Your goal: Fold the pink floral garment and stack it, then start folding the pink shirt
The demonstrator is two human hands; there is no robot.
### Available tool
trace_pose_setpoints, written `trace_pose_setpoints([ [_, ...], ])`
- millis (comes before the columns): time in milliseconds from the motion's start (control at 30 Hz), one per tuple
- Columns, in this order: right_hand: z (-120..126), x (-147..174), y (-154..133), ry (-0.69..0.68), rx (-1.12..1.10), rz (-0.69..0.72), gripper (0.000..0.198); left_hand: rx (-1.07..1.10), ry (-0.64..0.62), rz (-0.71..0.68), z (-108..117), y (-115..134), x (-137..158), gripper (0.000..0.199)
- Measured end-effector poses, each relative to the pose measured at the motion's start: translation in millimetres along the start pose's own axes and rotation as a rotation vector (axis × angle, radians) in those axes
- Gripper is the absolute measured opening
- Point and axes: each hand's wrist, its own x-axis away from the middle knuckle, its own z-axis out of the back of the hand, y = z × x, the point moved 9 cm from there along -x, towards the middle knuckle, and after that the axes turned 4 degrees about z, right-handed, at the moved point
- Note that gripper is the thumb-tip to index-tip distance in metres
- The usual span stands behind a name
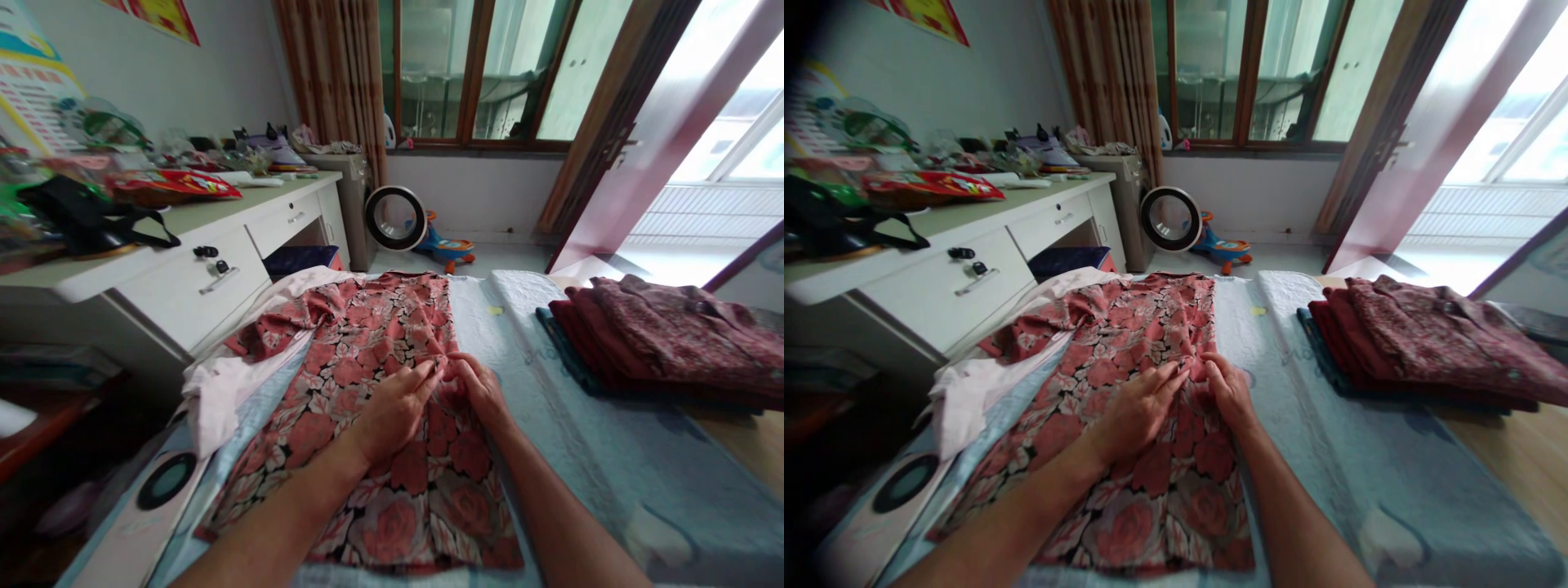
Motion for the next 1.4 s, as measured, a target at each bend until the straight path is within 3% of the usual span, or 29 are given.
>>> trace_pose_setpoints([
  [300,-19.4,3.0,-7.4,-0.16,-0.158,0.009,0.048,-0.106,-0.079,-0.188,-9.4,28.8,22.5,0.047],
  [400,-23.2,3.7,-10.1,-0.19,-0.186,0.026,0.032,-0.078,-0.055,-0.201,-11.8,30.7,30.9,0.042],
  [500,-22.7,4.5,-15.8,-0.197,-0.136,0.043,0.024,-0.017,0.0,-0.109,-11.9,22.2,37.3,0.048],
  [567,-23.1,5.1,-17.8,-0.201,-0.123,0.039,0.027,-0.007,0.031,0.028,-11.6,8.8,39.7,0.051],
  [667,-24.0,5.5,-16.0,-0.179,-0.138,0.027,0.025,-0.016,0.015,0.256,-12.9,-15.0,42.5,0.048],
  [733,-26.8,6.0,-12.0,-0.168,-0.169,0.015,0.023,0.013,-0.01,0.337,-13.1,-25.1,43.0,0.041],
  [867,-36.3,8.0,-7.8,-0.198,-0.275,-0.005,0.029,0.153,0.03,0.385,-4.3,-34.2,39.2,0.033],
  [1000,-38.2,10.3,-17.6,-0.243,-0.354,0.007,0.038,0.272,0.192,0.421,15.4,-40.6,37.9,0.037],
  [1133,-27.9,11.1,-28.4,-0.226,-0.385,0.016,0.039,0.22,0.302,0.361,30.9,-35.8,41.8,0.038],
  [1233,-22.5,11.4,-27.3,-0.207,-0.433,-0.029,0.035,0.105,0.247,0.303,27.2,-29.1,45.2,0.041],
  [1400,-22.9,9.0,-15.8,-0.208,-0.31,-0.088,0.03,0.0,0.016,0.239,2.3,-22.2,48.5,0.043],
])
